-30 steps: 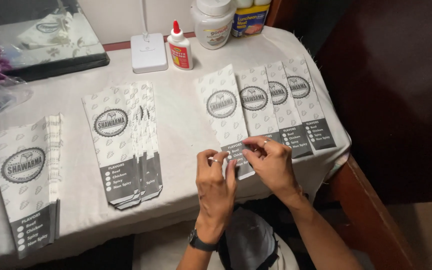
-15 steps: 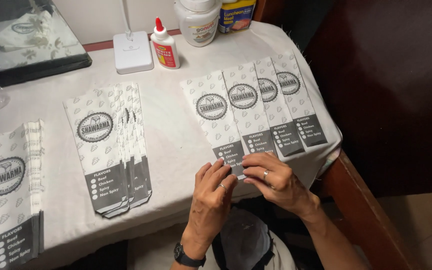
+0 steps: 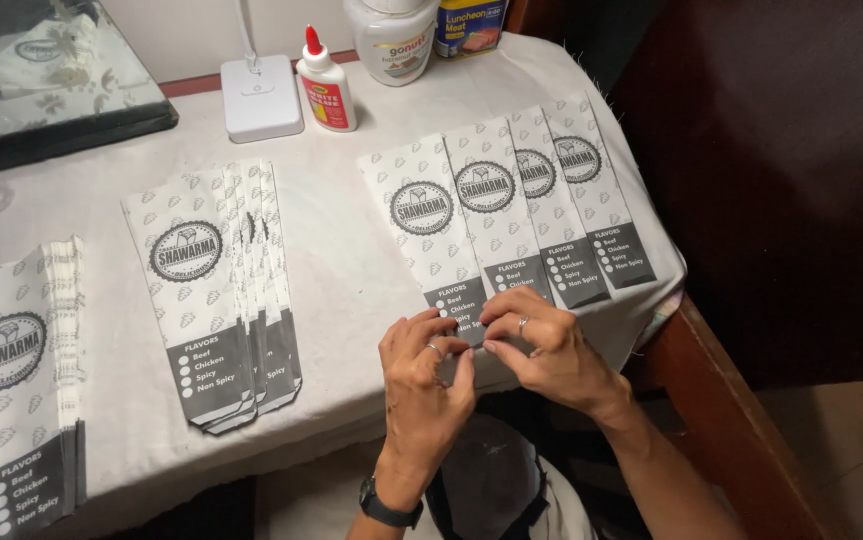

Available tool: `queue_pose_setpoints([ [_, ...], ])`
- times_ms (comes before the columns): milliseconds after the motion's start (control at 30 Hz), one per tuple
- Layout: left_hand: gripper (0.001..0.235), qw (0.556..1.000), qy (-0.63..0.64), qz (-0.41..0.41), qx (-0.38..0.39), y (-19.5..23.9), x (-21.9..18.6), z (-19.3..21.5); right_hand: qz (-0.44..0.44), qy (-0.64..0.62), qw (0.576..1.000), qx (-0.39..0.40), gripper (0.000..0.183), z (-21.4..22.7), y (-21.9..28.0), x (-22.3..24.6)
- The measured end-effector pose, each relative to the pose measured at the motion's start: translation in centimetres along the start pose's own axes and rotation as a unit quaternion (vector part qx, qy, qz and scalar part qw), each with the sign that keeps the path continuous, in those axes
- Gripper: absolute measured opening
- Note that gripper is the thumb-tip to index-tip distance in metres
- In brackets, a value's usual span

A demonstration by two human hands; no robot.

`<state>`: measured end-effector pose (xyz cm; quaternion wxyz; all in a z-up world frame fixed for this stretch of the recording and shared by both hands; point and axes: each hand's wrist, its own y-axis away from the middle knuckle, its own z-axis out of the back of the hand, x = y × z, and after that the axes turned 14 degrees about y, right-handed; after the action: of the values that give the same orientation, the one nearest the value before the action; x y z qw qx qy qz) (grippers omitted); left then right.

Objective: Applying glue to paper wrappers and folding them to assemble food packaging.

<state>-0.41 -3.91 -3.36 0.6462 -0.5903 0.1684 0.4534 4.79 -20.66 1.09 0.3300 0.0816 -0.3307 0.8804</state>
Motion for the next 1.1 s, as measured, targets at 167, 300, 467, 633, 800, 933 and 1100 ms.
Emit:
queue_pose_setpoints([
  [167, 0.006, 0.999, -0.028, 0.042, -0.005, -0.2, -0.2, -0.2, -0.095, -0.018, 0.995, 0.011, 0.012, -0.3, -0.2, -0.1],
  [300, 0.006, 0.998, -0.017, 0.054, -0.016, -0.2, -0.3, -0.3, -0.154, -0.045, 0.987, 0.016, 0.011, -0.5, 0.1, -0.4],
  [467, 0.019, 0.997, 0.029, 0.073, 0.013, 0.2, 0.4, 0.3, -0.132, -0.033, 0.991, 0.021, 0.019, 0.0, 0.0, -0.2],
  [633, 0.028, 0.998, 0.036, 0.059, 0.015, 0.3, 0.6, 0.6, -0.08, -0.008, 0.997, 0.003, 0.022, 0.4, 0.3, 0.4],
  [800, 0.021, 0.997, 0.031, 0.076, 0.0, 0.0, -0.1, 0.4, 0.049, 0.03, 0.998, -0.022, 0.017, 0.3, 0.3, 0.5],
  [933, 0.018, 0.998, 0.008, 0.067, -0.011, -0.1, -0.3, 0.3, 0.146, 0.089, 0.985, -0.031, 0.011, 0.6, 0.3, 0.6],
  [1100, 0.018, 0.999, 0.008, 0.05, -0.017, -0.1, -0.1, 0.3, 0.178, 0.112, 0.978, -0.014, 0.016, 0.6, 0.6, 0.2],
])
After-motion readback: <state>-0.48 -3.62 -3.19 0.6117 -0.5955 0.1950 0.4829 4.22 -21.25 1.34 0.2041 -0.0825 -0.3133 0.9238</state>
